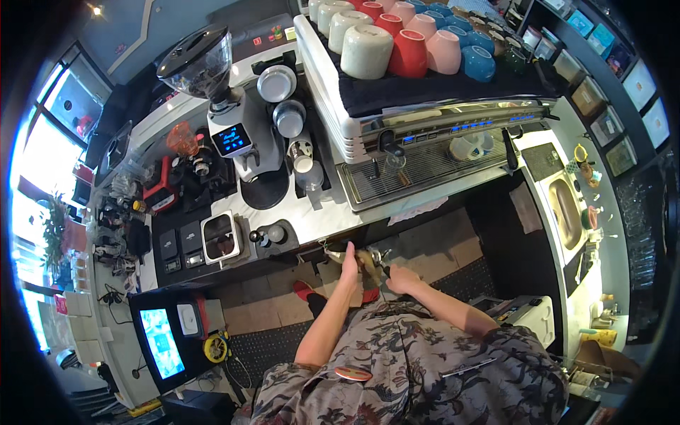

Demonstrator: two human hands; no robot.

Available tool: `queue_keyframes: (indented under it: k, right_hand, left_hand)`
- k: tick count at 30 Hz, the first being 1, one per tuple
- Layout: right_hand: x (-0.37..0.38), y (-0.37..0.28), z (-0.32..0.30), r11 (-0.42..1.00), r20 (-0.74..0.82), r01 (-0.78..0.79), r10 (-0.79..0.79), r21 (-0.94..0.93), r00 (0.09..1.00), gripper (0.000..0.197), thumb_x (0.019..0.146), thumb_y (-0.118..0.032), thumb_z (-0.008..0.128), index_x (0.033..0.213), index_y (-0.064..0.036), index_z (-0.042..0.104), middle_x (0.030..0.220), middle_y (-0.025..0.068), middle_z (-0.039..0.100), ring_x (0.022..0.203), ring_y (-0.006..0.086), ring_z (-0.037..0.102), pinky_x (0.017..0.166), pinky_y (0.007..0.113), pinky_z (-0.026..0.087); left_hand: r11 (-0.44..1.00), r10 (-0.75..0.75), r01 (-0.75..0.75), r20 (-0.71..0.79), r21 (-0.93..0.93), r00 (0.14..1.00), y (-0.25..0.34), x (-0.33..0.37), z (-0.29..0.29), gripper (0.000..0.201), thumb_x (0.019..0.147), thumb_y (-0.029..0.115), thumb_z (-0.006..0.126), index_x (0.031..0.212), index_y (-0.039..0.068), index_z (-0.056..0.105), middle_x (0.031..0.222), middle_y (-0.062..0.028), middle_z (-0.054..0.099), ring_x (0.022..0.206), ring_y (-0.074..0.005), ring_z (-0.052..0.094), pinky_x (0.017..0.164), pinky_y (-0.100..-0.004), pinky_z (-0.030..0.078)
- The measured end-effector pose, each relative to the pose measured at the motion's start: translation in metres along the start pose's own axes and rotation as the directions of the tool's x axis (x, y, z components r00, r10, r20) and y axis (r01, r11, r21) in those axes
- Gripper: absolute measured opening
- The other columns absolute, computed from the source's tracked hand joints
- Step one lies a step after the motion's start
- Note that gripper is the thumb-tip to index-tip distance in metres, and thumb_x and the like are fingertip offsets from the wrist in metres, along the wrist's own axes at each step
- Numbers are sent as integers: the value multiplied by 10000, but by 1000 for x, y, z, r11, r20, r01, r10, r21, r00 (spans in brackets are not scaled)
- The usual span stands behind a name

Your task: The recorder is grinding coffee beans and tamping them into a portafilter to prepare espresso.

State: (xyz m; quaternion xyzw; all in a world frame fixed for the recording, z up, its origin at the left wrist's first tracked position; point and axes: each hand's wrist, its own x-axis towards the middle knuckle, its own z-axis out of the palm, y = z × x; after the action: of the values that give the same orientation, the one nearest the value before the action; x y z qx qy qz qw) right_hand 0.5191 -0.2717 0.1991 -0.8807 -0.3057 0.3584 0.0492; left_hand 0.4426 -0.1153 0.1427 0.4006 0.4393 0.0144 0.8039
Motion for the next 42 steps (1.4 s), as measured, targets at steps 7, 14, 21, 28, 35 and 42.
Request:
queue_keyframes:
  k: [7, 14, 21, 28, 35, 42]
  right_hand:
    - [11, -12, -28, 986, 52, 106, -100, -131, 994, 470, 841, -274, 559, 1145, 81, 501, 997, 282, 650, 928, 422, 647, 797, 497, 519]
    - [27, -1, -19, 984, -17, 163, -164, -76, 986, 384, 849, -272, 567, 1053, 52, 550, 937, 251, 666, 833, 373, 677, 733, 470, 529]
    - [-8, 19, -21, 544, -33, 199, -300, 815, 953, 206, 865, -91, 654, 888, -83, 449, 630, -13, 477, 451, 83, 489, 435, 265, 413]
    - [-25, 7, -37, 503, -130, 282, -315, 817, 940, 192, 881, -110, 657, 855, -75, 469, 629, -18, 501, 470, 77, 495, 447, 262, 386]
    - [-31, -2, -43, 934, -196, 175, -117, 312, 974, 229, 786, -267, 701, 804, -40, 672, 542, 66, 623, 476, 161, 641, 481, 295, 497]
    - [-37, -46, -7, 795, -152, 88, 6, 601, 988, 173, 811, -175, 710, 862, -11, 690, 640, 45, 665, 511, 114, 646, 463, 247, 489]
  left_hand:
    - [677, 299, -182, -39, 713, 954, 12, -13, 24, 810, 947, 625, 290, 1516, 60, 175, 1401, -258, 449, 1300, -367, 430, 1115, -422, 235]
    - [186, 300, -381, 317, 906, 900, -8, -32, 5, 677, 1003, 466, 295, 1538, 144, 34, 1513, -159, 310, 1329, -407, 358, 1101, -401, 273]
    - [701, 301, -146, -104, 698, 948, -45, -10, -84, 686, 978, 515, 361, 1492, 91, 196, 1396, -208, 444, 1263, -394, 460, 1048, -410, 346]
    - [662, 402, -276, -20, 697, 915, 31, -57, -109, 393, 921, 392, 590, 1030, 27, 686, 968, -141, 710, 945, -222, 680, 821, -351, 509]
    - [-103, 949, -352, 198, 930, 244, 238, -42, -126, 310, 827, 230, 679, 1086, 67, 632, 1167, -146, 577, 1099, -303, 534, 907, -417, 428]
    - [-303, 921, 7, 291, 953, 261, 318, 8, -164, 909, 768, 496, 691, 1497, 149, 275, 1552, -224, 130, 1427, -408, 116, 1156, -528, 99]
